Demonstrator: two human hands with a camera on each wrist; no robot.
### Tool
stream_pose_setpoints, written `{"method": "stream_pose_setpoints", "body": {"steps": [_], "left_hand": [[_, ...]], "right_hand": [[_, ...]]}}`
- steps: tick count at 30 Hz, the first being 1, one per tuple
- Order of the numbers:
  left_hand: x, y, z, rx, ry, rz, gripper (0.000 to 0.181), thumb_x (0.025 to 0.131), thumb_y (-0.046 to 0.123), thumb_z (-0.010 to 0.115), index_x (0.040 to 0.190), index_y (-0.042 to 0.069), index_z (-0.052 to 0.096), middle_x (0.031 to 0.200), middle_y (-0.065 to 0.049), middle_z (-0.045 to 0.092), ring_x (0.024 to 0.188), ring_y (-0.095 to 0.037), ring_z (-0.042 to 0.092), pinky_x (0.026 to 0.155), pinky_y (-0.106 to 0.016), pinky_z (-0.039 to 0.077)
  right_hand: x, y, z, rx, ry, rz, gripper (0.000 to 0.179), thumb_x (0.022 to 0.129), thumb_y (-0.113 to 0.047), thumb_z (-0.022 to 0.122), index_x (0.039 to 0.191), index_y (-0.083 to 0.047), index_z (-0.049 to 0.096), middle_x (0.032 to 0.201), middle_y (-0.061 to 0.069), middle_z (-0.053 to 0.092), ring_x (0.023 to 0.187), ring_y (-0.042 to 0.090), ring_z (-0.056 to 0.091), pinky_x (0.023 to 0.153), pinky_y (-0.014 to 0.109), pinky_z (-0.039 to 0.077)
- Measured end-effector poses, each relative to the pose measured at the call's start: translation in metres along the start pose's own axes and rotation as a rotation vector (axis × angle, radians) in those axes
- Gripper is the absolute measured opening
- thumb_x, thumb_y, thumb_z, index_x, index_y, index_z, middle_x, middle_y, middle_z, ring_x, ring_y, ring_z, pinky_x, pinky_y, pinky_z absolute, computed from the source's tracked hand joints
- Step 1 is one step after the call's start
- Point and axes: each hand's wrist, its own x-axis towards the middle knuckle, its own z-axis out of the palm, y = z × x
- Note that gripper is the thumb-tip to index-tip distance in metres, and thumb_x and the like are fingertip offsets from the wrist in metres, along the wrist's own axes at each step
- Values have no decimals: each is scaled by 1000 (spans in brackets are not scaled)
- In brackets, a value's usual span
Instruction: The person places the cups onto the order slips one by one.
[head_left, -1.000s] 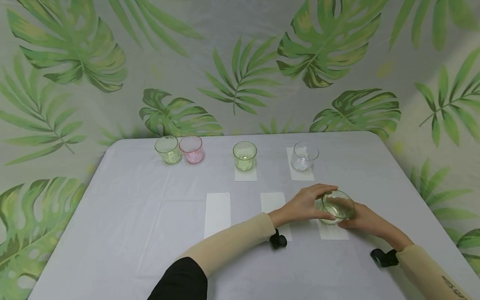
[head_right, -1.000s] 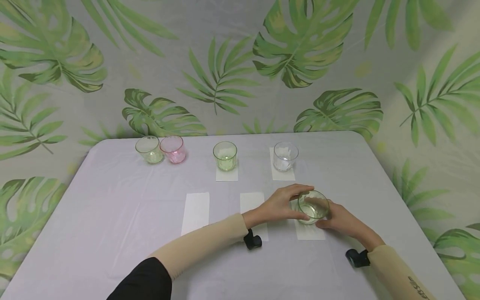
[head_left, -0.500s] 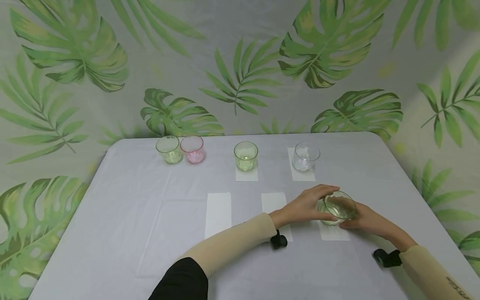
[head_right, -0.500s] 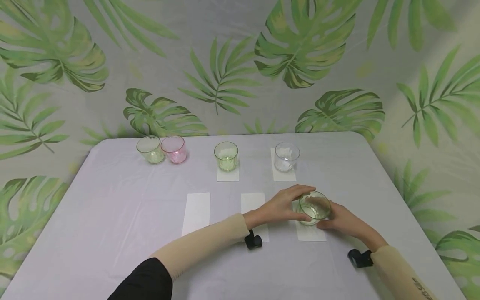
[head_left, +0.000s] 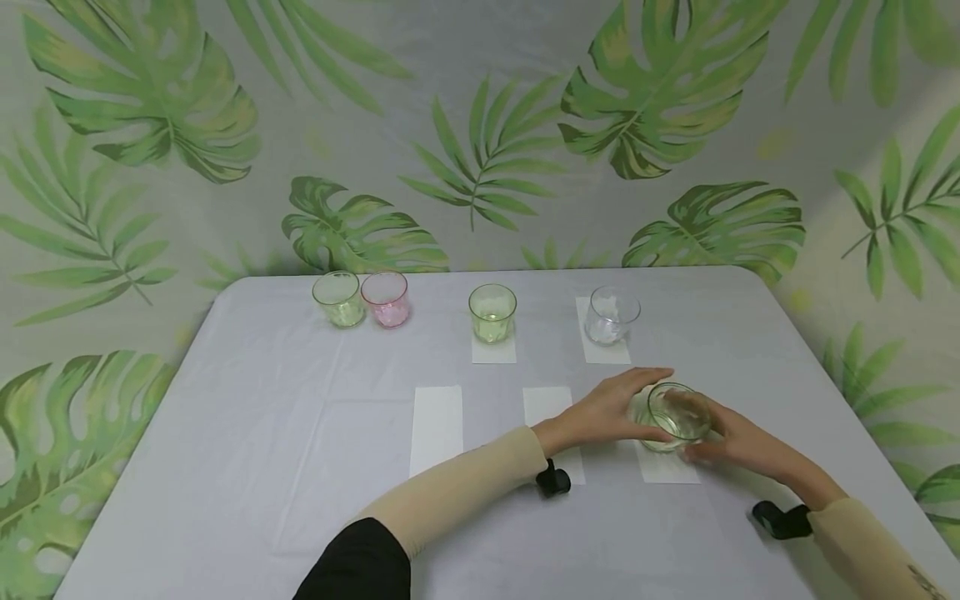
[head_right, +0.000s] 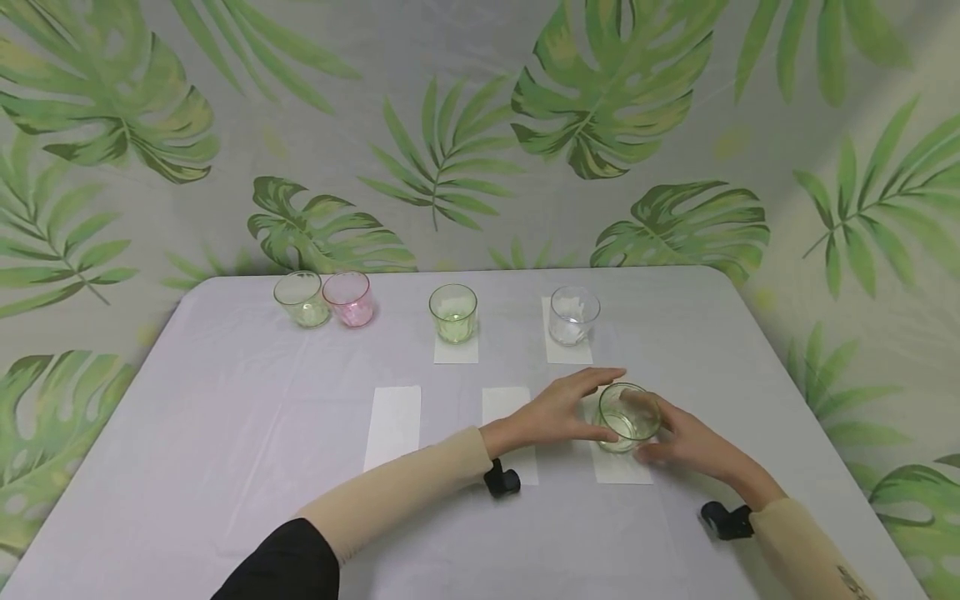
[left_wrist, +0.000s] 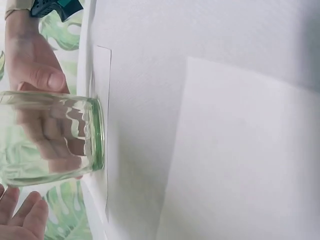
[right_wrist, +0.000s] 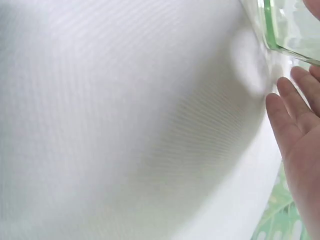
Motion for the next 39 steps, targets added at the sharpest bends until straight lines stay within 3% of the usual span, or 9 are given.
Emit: {"method": "stream_pose_setpoints", "body": {"steps": [5, 11, 15, 18, 30, 31, 34, 37, 39], "left_hand": [[-9, -2, -14, -44, 22, -42, 82, 82, 32, 77, 148, 11, 34, 149, 1, 37, 130, -6, 38, 102, -12, 30], [-26, -10, -40, -109, 68, -52, 79, 83, 28, 77, 148, 10, 35, 149, 1, 37, 133, -6, 35, 105, -15, 30], [-40, -12, -60, -132, 102, -44, 78, 83, 25, 77, 148, 9, 36, 150, 0, 36, 134, -6, 34, 106, -17, 30], [-52, -13, -75, -141, 139, -31, 78, 83, 23, 77, 147, 8, 36, 149, 0, 38, 133, -8, 36, 107, -19, 30], [-111, -18, -127, -188, 315, -11, 78, 81, 10, 78, 147, 6, 37, 148, -8, 40, 134, -17, 38, 109, -28, 31], [-117, -13, -132, -188, 328, -23, 77, 81, 8, 78, 146, 4, 37, 147, -10, 40, 134, -19, 38, 110, -29, 31], [-132, -1, -149, -179, 361, -57, 75, 81, 2, 76, 144, -3, 36, 147, -17, 39, 134, -26, 38, 110, -34, 31], [-146, 10, -166, -157, 389, -90, 73, 81, -4, 73, 142, -10, 35, 146, -23, 37, 134, -33, 37, 111, -39, 31], [-154, 7, -174, -133, 413, -100, 72, 81, -6, 73, 142, -11, 35, 146, -24, 37, 134, -35, 36, 111, -39, 30]], "right_hand": [[-3, -6, -3, 21, -5, -56, 73, 86, -11, 69, 147, -5, 29, 147, 22, 29, 124, -13, 24, 90, 73, 31], [-8, -15, -10, 24, -10, -22, 82, 86, -11, 70, 152, -13, 21, 150, 19, 24, 130, 1, 26, 91, 73, 30], [-9, -20, -15, 25, -10, -53, 83, 86, -8, 69, 153, -14, 20, 152, 14, 23, 129, -7, 23, 106, 34, 32], [-8, -23, -18, 29, -14, -112, 84, 86, -3, 68, 153, -12, 18, 153, 12, 22, 131, -11, 20, 95, 5, 25], [0, -50, -18, -1, -22, -140, 87, 85, -5, 70, 154, -17, 19, 155, 7, 19, 134, -4, 18, 96, 3, 21], [0, -52, -17, -4, -20, -143, 87, 85, -6, 70, 154, -18, 19, 155, 7, 20, 134, -4, 18, 96, 4, 21], [4, -59, -15, -25, -9, -140, 87, 84, -8, 72, 154, -20, 21, 155, 6, 21, 134, -4, 17, 109, 35, 26], [8, -64, -14, -45, -1, -127, 86, 84, -11, 72, 153, -22, 22, 155, 4, 21, 135, -4, 16, 99, 64, 27], [11, -66, -13, -57, 4, -123, 85, 84, -13, 72, 153, -24, 23, 155, 3, 21, 134, -6, 16, 93, 69, 27]]}}
